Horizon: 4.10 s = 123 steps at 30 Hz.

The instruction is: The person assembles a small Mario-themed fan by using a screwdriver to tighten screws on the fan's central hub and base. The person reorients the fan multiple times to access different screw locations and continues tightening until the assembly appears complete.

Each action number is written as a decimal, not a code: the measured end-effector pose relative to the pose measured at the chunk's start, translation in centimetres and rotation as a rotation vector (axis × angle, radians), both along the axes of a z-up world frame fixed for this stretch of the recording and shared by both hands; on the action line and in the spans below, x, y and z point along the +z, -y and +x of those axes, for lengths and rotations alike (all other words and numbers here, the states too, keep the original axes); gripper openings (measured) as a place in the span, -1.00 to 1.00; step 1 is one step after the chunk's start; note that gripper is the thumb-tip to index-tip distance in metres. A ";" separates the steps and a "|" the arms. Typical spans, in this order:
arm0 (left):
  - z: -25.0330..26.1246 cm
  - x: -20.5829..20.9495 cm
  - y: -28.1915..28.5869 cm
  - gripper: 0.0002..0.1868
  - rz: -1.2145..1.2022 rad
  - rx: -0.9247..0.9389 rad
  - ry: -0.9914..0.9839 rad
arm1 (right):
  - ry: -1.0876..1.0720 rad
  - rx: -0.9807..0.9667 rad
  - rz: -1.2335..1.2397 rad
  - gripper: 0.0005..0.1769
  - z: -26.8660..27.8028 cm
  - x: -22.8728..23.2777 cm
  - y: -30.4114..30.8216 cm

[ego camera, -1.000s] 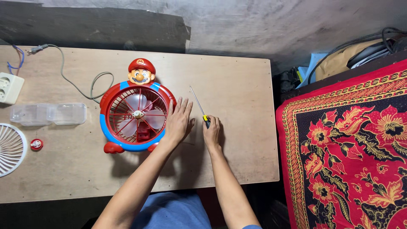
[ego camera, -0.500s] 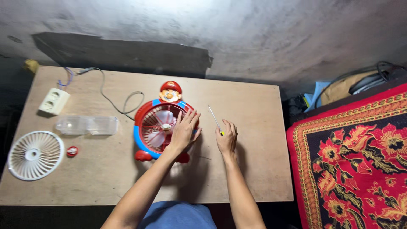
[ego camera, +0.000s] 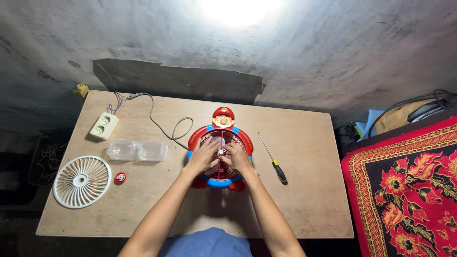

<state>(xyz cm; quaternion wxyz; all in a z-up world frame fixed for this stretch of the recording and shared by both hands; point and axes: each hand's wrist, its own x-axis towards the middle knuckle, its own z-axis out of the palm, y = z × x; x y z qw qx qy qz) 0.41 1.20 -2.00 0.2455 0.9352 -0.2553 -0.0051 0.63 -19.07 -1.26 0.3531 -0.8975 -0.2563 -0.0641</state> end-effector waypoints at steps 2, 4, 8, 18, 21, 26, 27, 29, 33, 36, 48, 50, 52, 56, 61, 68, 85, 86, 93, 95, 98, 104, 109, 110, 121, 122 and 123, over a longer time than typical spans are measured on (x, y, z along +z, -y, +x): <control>0.2 -1.1 -0.3 -0.27 0.031 0.006 0.016 | -0.056 -0.019 0.028 -0.55 -0.1 -0.7 -0.2; 0.0 -2.1 -0.6 -0.33 0.014 0.012 0.037 | -0.098 -0.034 0.053 -0.60 -0.3 -1.1 -0.3; -0.1 -3.0 -1.0 -0.42 -0.072 0.022 0.066 | -0.077 -0.037 0.068 -0.68 -0.1 -0.9 -0.4; -0.2 -2.5 -1.2 -0.42 -0.143 0.026 0.044 | -0.143 -0.025 0.076 -0.73 0.0 2.0 -0.4; -0.1 -1.6 -1.4 -0.33 -0.177 0.018 0.060 | -0.129 -0.056 0.054 -0.72 -0.1 3.5 -0.8; -0.9 1.9 -3.8 -0.50 -0.528 0.265 -0.131 | -0.091 -0.093 0.114 -0.70 -0.3 7.1 -3.6; -1.1 2.6 -4.5 -0.53 -0.646 0.356 -0.276 | -0.098 -0.103 0.106 -0.69 -0.4 7.7 -4.7; -1.6 3.8 -6.6 -0.56 -0.703 0.472 -0.292 | 0.025 -0.034 0.139 -0.69 -0.7 8.9 -7.3; -3.3 4.1 -12.7 -0.60 -0.700 0.534 -0.009 | -0.098 0.004 0.114 -0.66 -1.7 9.8 -13.3; -5.5 2.6 -18.1 -0.60 -0.483 0.575 0.127 | -0.052 0.089 0.116 -0.69 -2.5 8.8 -18.4; -14.2 -3.1 -32.9 -0.57 -0.237 0.769 0.042 | -0.386 0.068 0.023 -0.71 -5.5 -3.8 -35.9; -14.6 -3.7 -33.7 -0.56 -0.234 0.777 0.010 | -0.256 0.100 0.054 -0.69 -5.7 -5.8 -37.2; -14.6 -4.2 -34.3 -0.56 -0.229 0.779 -0.004 | -0.204 0.120 0.053 -0.67 -5.6 -7.5 -38.1; -14.4 -4.8 -34.6 -0.56 -0.226 0.758 0.002 | -0.209 0.142 -0.018 -0.71 -5.7 -9.6 -38.8; -13.4 -4.3 -34.6 -0.53 -0.241 0.729 -0.003 | -0.265 0.103 -0.008 -0.55 -5.9 -9.0 -38.7; -9.8 -0.6 -31.5 -0.53 -0.275 0.587 0.074 | -0.219 -0.035 0.047 -0.49 -5.8 -1.0 -35.0; 5.5 -4.1 -7.2 -0.20 -0.346 0.330 -0.152 | 0.128 -0.503 -0.122 -0.41 3.2 1.2 0.9; 6.6 -5.1 -6.5 -0.15 -0.296 0.385 -0.252 | 0.123 -0.482 -0.133 -0.33 3.9 -0.1 2.7; 10.3 -9.0 -5.3 -0.36 -0.165 0.473 -0.592 | -0.514 -0.400 0.017 -0.45 5.2 -3.4 6.7; 10.2 -9.2 -5.2 -0.43 -0.231 0.494 -0.605 | -0.511 -0.347 0.111 -0.50 4.8 -2.3 6.9; 9.9 -7.4 -5.6 -0.44 -0.320 0.504 -0.601 | -0.493 -0.315 0.205 -0.52 4.9 -0.2 6.7; 10.7 1.5 -5.8 -0.44 -0.503 0.376 -0.476 | -0.446 -0.258 0.375 -0.45 6.7 5.0 8.4; 10.9 8.4 -6.0 -0.42 -0.506 0.259 -0.221 | -0.352 -0.216 0.425 -0.37 7.7 8.7 8.9; 10.6 9.0 -6.0 -0.40 -0.457 0.253 -0.140 | -0.316 -0.251 0.398 -0.37 7.6 9.0 8.7; 6.0 8.2 -7.0 -0.38 -0.424 0.200 0.012 | 0.013 -0.351 0.175 -0.41 5.9 6.1 5.4; 5.6 7.8 -7.0 -0.38 -0.409 0.213 0.000 | 0.033 -0.335 0.168 -0.41 5.7 5.7 5.3; 5.2 7.4 -6.9 -0.37 -0.393 0.226 -0.013 | 0.052 -0.320 0.161 -0.40 5.5 5.2 5.3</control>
